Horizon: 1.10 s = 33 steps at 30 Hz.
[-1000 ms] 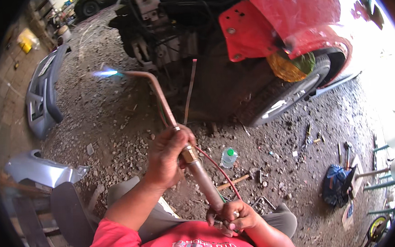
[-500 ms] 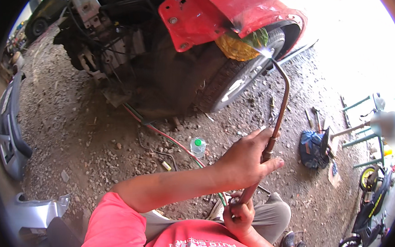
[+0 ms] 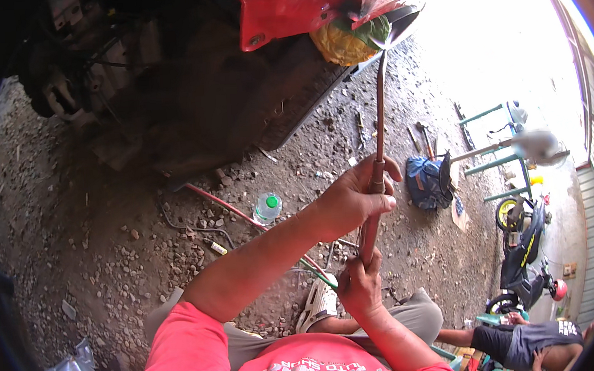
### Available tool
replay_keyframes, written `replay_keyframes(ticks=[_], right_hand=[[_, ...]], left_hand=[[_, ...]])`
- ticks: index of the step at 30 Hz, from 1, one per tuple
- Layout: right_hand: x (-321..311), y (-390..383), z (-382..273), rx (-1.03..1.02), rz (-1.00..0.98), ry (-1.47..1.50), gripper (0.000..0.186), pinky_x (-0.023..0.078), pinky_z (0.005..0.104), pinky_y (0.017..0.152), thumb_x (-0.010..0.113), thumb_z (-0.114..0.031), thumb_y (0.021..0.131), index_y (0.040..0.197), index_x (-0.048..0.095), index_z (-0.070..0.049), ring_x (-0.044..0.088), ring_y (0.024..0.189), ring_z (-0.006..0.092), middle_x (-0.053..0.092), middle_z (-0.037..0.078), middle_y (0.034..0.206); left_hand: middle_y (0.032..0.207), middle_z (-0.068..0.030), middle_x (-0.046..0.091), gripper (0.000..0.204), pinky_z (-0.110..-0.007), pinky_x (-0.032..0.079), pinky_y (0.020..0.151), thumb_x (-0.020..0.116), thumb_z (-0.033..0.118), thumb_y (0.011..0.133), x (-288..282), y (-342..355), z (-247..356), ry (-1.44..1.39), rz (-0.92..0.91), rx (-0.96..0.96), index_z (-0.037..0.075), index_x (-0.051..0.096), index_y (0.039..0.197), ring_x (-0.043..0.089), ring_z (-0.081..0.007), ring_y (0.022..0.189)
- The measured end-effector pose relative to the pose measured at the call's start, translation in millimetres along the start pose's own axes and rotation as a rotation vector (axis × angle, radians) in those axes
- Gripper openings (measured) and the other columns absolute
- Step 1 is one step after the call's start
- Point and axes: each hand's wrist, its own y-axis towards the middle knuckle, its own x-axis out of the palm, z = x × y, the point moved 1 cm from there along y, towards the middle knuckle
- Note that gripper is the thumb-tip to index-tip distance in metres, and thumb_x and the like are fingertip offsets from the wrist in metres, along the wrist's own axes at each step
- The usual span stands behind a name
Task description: The person heats a metal section of the car body using a torch, applies a tool to the heated area, and then uses a hammer to shape the metal. They also pour water from a plastic bottle onto the worked area.
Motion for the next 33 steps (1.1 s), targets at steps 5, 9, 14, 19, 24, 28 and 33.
replay_keyframes(ticks=[5, 9, 14, 19, 24, 28, 33], right_hand=[[8, 5, -22, 0.111, -0.088, -0.101, 0.036, 0.060, 0.0575, 0.078, 0.063, 0.006, 0.081, 0.115, 0.060, -0.004, 0.059, 0.112, 0.0572, 0.039, 0.033, 0.141], [16, 9, -40, 0.158, -0.065, -0.163, 0.039, 0.059, 0.0583, 0.079, 0.063, 0.007, 0.080, 0.117, 0.059, -0.004, 0.057, 0.115, 0.0574, 0.037, 0.034, 0.140], [18, 26, -53, 0.181, -0.060, -0.209, 0.042, 0.060, 0.0562, 0.079, 0.066, 0.007, 0.080, 0.120, 0.058, -0.004, 0.059, 0.112, 0.0556, 0.036, 0.033, 0.140], [24, 39, -65, 0.218, -0.088, -0.202, 0.038, 0.060, 0.0581, 0.082, 0.066, -0.003, 0.089, 0.125, 0.055, -0.005, 0.058, 0.114, 0.0598, 0.034, 0.037, 0.143], [27, 41, -61, 0.240, -0.138, -0.231, 0.036, 0.059, 0.0582, 0.078, 0.068, -0.005, 0.091, 0.125, 0.055, -0.006, 0.059, 0.112, 0.0586, 0.035, 0.036, 0.142], [26, 41, -62, 0.236, -0.143, -0.213, 0.032, 0.058, 0.0584, 0.076, 0.067, -0.004, 0.092, 0.122, 0.055, -0.007, 0.060, 0.109, 0.0574, 0.037, 0.035, 0.140], [29, 37, -59, 0.156, -0.069, -0.231, 0.025, 0.060, 0.0566, 0.070, 0.063, 0.002, 0.090, 0.114, 0.058, -0.006, 0.063, 0.103, 0.0550, 0.039, 0.034, 0.139]], left_hand=[[0.090, 0.0013, 0.056, 0.024, -0.029, 0.049, 0.069, 0.063, -0.003, 0.095, -20, 5, -13, -0.390, -0.030, 0.007, 0.009, 0.063, 0.115, 0.057, -0.0109, 0.074], [0.072, 0.0030, 0.051, 0.022, -0.029, 0.044, 0.063, 0.062, 0.026, 0.107, -22, 6, -12, -0.468, -0.091, 0.025, 0.005, 0.065, 0.113, 0.052, -0.0091, 0.065], [0.070, 0.0015, 0.054, 0.043, -0.031, 0.044, 0.061, 0.055, 0.046, 0.111, -42, 12, -8, -0.505, -0.149, 0.054, 0.004, 0.065, 0.112, 0.052, -0.0103, 0.060], [0.070, 0.0014, 0.055, 0.042, -0.031, 0.045, 0.061, 0.054, 0.044, 0.111, -54, 15, 5, -0.524, -0.189, 0.055, 0.004, 0.065, 0.110, 0.052, -0.0105, 0.059], [0.071, 0.0014, 0.056, 0.042, -0.031, 0.045, 0.060, 0.056, 0.044, 0.110, -56, 18, 9, -0.522, -0.177, 0.062, 0.003, 0.066, 0.111, 0.052, -0.0103, 0.059], [0.073, 0.0012, 0.058, 0.042, -0.031, 0.046, 0.060, 0.058, 0.044, 0.109, -57, 18, 5, -0.543, -0.212, 0.034, 0.002, 0.066, 0.112, 0.053, -0.0103, 0.059], [0.073, 0.0011, 0.058, 0.042, -0.030, 0.046, 0.059, 0.059, 0.043, 0.109, -56, 13, 2, -0.522, -0.177, 0.053, 0.002, 0.066, 0.112, 0.053, -0.0101, 0.059]])
